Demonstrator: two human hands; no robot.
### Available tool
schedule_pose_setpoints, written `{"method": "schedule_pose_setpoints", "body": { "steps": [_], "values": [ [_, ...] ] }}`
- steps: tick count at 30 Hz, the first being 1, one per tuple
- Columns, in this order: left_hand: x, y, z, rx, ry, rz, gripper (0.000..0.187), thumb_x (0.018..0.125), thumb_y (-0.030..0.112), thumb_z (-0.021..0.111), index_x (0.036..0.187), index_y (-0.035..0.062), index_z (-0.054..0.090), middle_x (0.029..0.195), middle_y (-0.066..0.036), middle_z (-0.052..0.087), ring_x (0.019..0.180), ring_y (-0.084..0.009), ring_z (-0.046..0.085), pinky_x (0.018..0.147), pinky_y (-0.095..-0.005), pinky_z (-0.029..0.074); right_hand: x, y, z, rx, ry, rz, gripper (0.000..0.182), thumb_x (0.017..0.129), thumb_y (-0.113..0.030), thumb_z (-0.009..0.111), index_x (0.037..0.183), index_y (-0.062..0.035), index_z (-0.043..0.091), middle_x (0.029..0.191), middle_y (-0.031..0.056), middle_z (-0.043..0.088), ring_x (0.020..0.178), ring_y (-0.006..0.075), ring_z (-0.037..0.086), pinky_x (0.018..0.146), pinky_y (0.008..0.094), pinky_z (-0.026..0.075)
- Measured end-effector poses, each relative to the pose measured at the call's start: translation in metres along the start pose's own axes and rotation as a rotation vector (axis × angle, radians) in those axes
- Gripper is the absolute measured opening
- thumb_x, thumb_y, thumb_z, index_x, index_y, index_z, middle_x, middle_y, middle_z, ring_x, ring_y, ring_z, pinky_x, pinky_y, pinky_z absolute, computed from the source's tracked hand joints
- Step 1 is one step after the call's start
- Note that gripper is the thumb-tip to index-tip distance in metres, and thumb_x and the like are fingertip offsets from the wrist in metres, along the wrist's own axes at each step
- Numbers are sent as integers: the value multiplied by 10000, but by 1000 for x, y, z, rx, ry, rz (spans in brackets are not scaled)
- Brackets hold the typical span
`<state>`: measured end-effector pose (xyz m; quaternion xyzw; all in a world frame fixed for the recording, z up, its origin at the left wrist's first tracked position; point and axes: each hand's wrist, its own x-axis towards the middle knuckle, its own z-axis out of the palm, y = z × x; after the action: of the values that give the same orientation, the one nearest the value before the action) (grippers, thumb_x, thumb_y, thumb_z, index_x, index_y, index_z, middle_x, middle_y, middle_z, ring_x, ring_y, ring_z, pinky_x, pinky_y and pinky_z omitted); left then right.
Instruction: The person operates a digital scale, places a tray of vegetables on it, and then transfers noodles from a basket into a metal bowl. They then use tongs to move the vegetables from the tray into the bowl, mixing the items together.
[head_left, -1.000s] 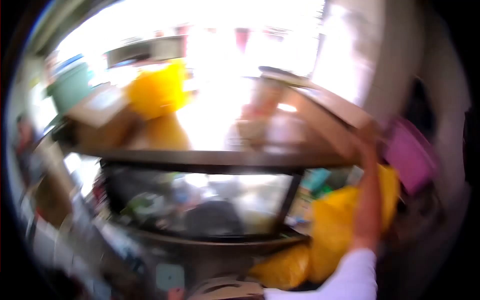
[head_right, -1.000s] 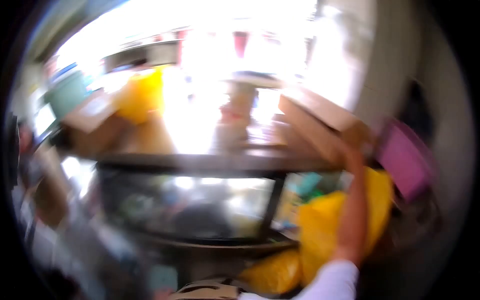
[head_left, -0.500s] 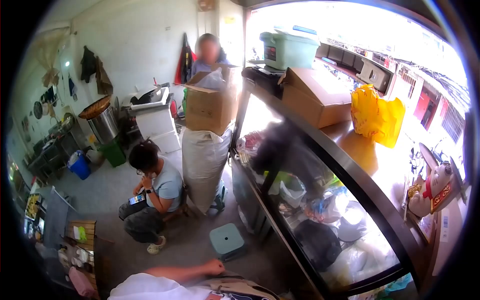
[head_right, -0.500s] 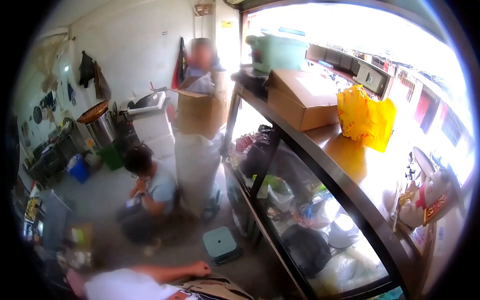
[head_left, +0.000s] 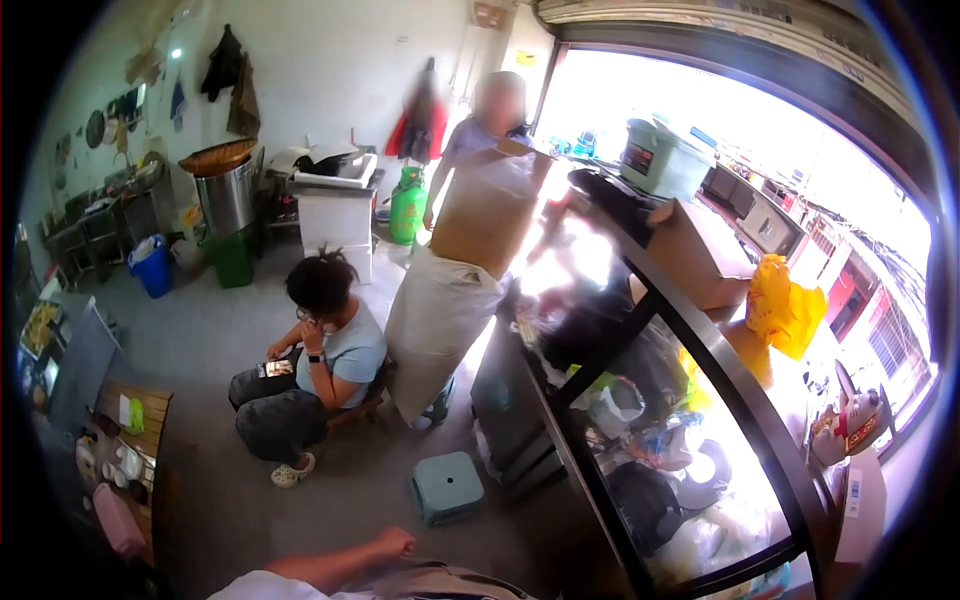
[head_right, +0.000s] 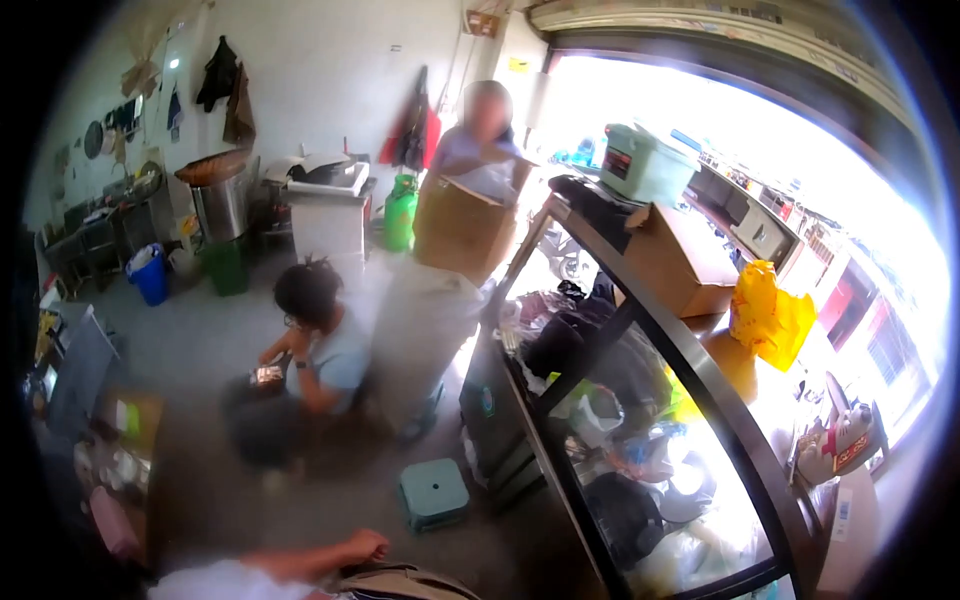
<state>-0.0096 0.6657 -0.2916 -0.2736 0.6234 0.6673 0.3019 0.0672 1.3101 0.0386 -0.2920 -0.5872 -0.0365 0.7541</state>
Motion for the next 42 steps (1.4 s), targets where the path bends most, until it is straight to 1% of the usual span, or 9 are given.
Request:
{"method": "schedule_pose_setpoints", "body": {
  "steps": [3, 7, 12, 15, 19, 23, 30, 37, 42],
  "values": [
    [-24, -24, -34, -529, 74, -187, 326, 889, 311, 501, 957, 1, 572, 828, -139, 603, 778, -263, 600, 686, -437, 514, -107, -77, -17, 328, -360, 42, 442, 851, -57, 550, 1269, 22, 429, 1156, 234, 525, 1026, 346, 555, 935, 406, 430],
    [-50, -71, -73, -1111, -66, -238, 424, 913, 376, 440, 1078, -9, 507, 969, -174, 592, 869, -335, 577, 778, -481, 500, -217, -253, -97, 506, -1829, 10, 275, 814, -156, 646, 1050, -21, 605, 1074, 148, 601, 1001, 232, 577, 856, 356, 471],
    [-109, -139, -123, -1463, -247, -176, 403, 912, 391, 436, 1025, 20, 545, 974, -162, 608, 872, -337, 577, 780, -478, 486, -362, -293, -217, 774, -3138, 5, 605, 897, -432, 554, 1330, -22, 445, 1268, 139, 541, 1173, 250, 508, 990, 336, 398],
    [-138, -196, -147, -1463, -16, -118, 382, 909, 393, 444, 970, 42, 582, 956, -146, 621, 861, -327, 582, 767, -467, 481, -388, -328, -235, 443, -3201, -49, 577, 901, -447, 539, 1322, -59, 471, 1261, 124, 550, 1162, 238, 515, 979, 318, 397],
    [-191, -310, -143, -1140, 554, -208, 369, 904, 395, 455, 897, 71, 631, 932, -124, 639, 846, -312, 588, 749, -452, 473, -440, -364, -223, 449, -3227, -712, 455, 914, -405, 526, 1249, -99, 549, 1246, 118, 562, 1138, 249, 529, 948, 330, 411],
    [-210, -407, -95, 489, 800, -386, 374, 899, 398, 466, 824, 101, 680, 909, -101, 656, 831, -298, 593, 732, -437, 465, -526, -399, -174, 422, -3146, -991, 411, 919, -374, 515, 1198, -80, 584, 1217, 122, 581, 1123, 253, 539, 935, 327, 417],
    [-217, -298, -165, -624, 919, -601, 336, 873, 354, 485, 824, 84, 678, 898, -117, 658, 817, -309, 602, 713, -444, 473, -608, -604, -242, 624, -3121, -1724, 394, 911, -330, 528, 1191, -59, 582, 1177, 113, 603, 1083, 218, 550, 915, 315, 422],
    [-202, -277, -248, -971, 956, -538, 299, 846, 311, 504, 824, 68, 676, 888, -133, 659, 803, -320, 610, 695, -450, 481, -642, -742, -342, 702, -3011, -2297, 379, 902, -286, 541, 1185, -37, 581, 1138, 105, 625, 1043, 184, 560, 895, 303, 426],
    [-193, -324, -338, -835, 822, -620, 274, 827, 280, 517, 824, 56, 675, 880, -144, 661, 792, -328, 616, 682, -455, 487, -689, -812, -421, 599, -3221, -1843, 378, 890, -260, 548, 1185, -26, 577, 1134, 112, 633, 1030, 183, 571, 890, 307, 427]
  ]
}}
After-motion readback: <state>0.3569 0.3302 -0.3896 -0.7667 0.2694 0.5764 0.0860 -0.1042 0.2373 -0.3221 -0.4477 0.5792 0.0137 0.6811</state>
